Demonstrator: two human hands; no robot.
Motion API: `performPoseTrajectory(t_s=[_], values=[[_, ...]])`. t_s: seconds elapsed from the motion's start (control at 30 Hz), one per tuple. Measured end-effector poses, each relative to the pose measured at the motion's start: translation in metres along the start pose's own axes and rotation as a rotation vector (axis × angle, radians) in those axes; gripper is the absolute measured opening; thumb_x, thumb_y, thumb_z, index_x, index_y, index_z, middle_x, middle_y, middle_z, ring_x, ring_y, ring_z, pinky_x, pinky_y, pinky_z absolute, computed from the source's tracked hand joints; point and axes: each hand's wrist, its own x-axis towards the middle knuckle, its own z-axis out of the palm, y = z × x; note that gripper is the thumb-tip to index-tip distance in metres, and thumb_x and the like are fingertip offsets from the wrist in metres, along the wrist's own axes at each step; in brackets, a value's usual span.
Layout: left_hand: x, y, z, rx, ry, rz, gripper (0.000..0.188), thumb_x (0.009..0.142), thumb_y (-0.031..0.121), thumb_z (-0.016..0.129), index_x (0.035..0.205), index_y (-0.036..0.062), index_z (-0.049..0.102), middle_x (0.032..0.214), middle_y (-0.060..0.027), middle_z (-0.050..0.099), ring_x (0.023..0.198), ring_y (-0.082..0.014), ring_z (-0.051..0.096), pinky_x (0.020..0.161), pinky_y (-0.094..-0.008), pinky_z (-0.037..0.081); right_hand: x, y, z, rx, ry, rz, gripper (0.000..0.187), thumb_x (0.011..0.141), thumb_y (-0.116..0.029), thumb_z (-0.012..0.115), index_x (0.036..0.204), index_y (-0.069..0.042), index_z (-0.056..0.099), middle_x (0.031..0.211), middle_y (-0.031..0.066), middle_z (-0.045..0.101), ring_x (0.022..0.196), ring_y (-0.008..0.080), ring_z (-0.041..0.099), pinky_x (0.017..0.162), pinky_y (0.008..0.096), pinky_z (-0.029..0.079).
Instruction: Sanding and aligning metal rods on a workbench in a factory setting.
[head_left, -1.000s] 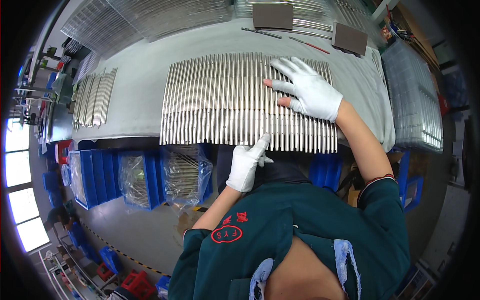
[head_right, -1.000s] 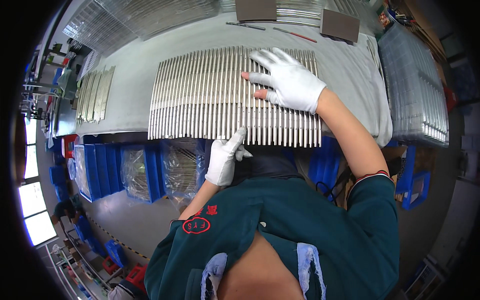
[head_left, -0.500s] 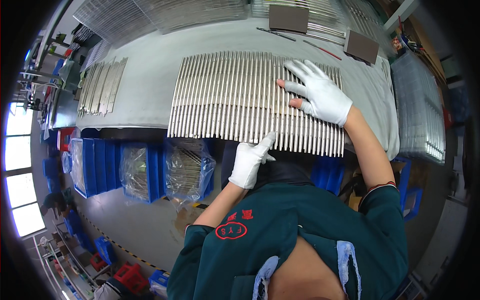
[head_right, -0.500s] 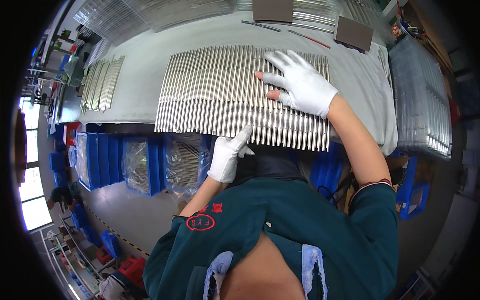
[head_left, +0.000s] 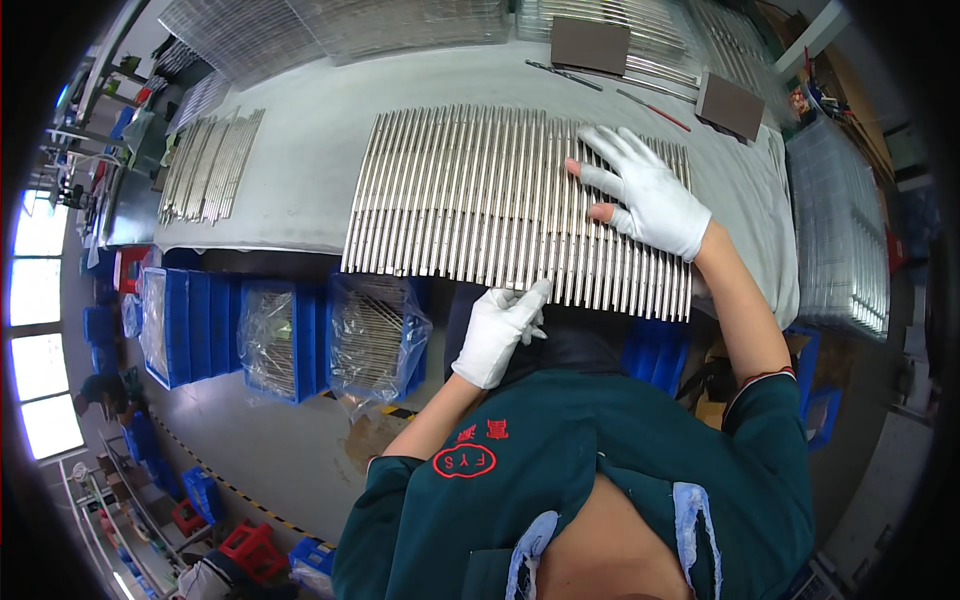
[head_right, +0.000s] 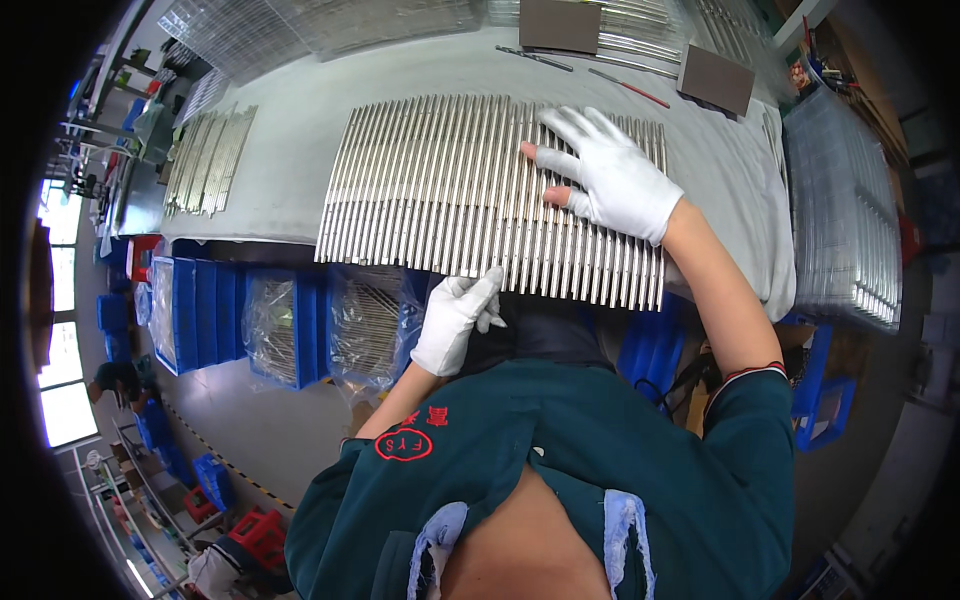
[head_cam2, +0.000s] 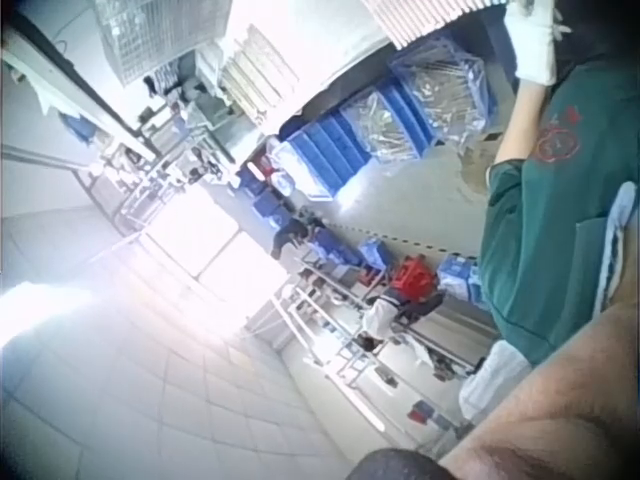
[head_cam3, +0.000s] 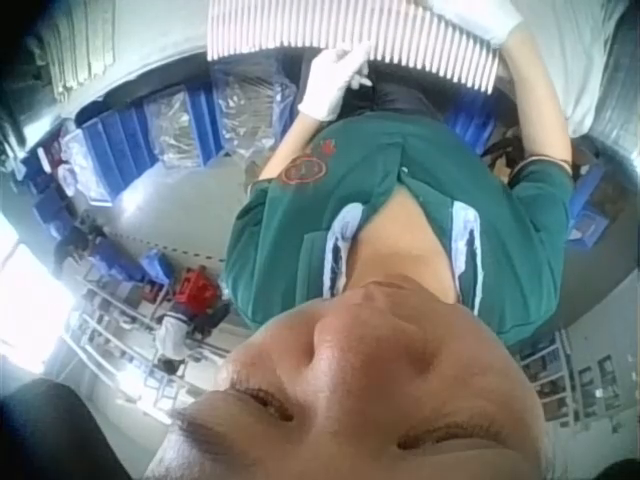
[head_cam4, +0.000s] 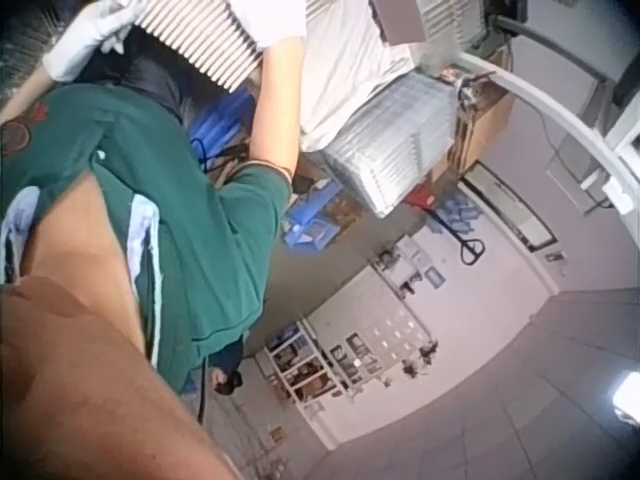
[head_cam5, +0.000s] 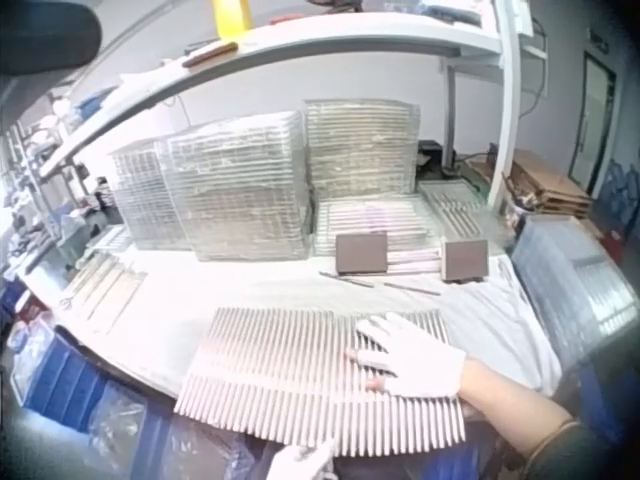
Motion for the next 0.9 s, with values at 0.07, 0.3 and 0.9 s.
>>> performPoseTrajectory(t_s=[0.07,0.3,0.9], values=[[0.002,0.001,0.001,0.006,-0.002,0.018,0.026,0.081,0.028,0.065,0.076,0.0048,0.054,0.057,-0.0001,0.050,0.041,-0.0046,0.041,0.046,-0.0235,0.045,0.005,-0.001,-0.002,0.027,0.052,-0.028,0.057,0.085,-0.052,0.039,0.130,-0.018,0.041,0.135,0.0188,0.034,0.125,0.0350,0.031,0.106,0.0455,0.023],[0.005,0.005,0.003,-0.093,0.036,0.030,0.023,0.080,0.026,0.066,0.077,0.0061,0.056,0.052,0.0039,0.044,0.039,-0.0043,0.036,0.045,-0.0235,0.044,0.039,-0.004,0.011,0.005,-0.029,-0.081,0.061,0.086,-0.056,0.035,0.131,-0.014,0.040,0.136,0.0193,0.033,0.126,0.0370,0.031,0.106,0.0444,0.023],[0.001,0.015,-0.002,-0.053,0.095,-0.010,0.021,0.080,0.021,0.065,0.071,0.0037,0.060,0.052,0.0025,0.047,0.039,-0.0047,0.038,0.042,-0.0212,0.041,0.037,-0.002,0.014,0.019,0.002,-0.096,0.057,0.086,-0.050,0.039,0.127,-0.012,0.045,0.135,0.0196,0.034,0.125,0.0358,0.033,0.106,0.0441,0.023]])
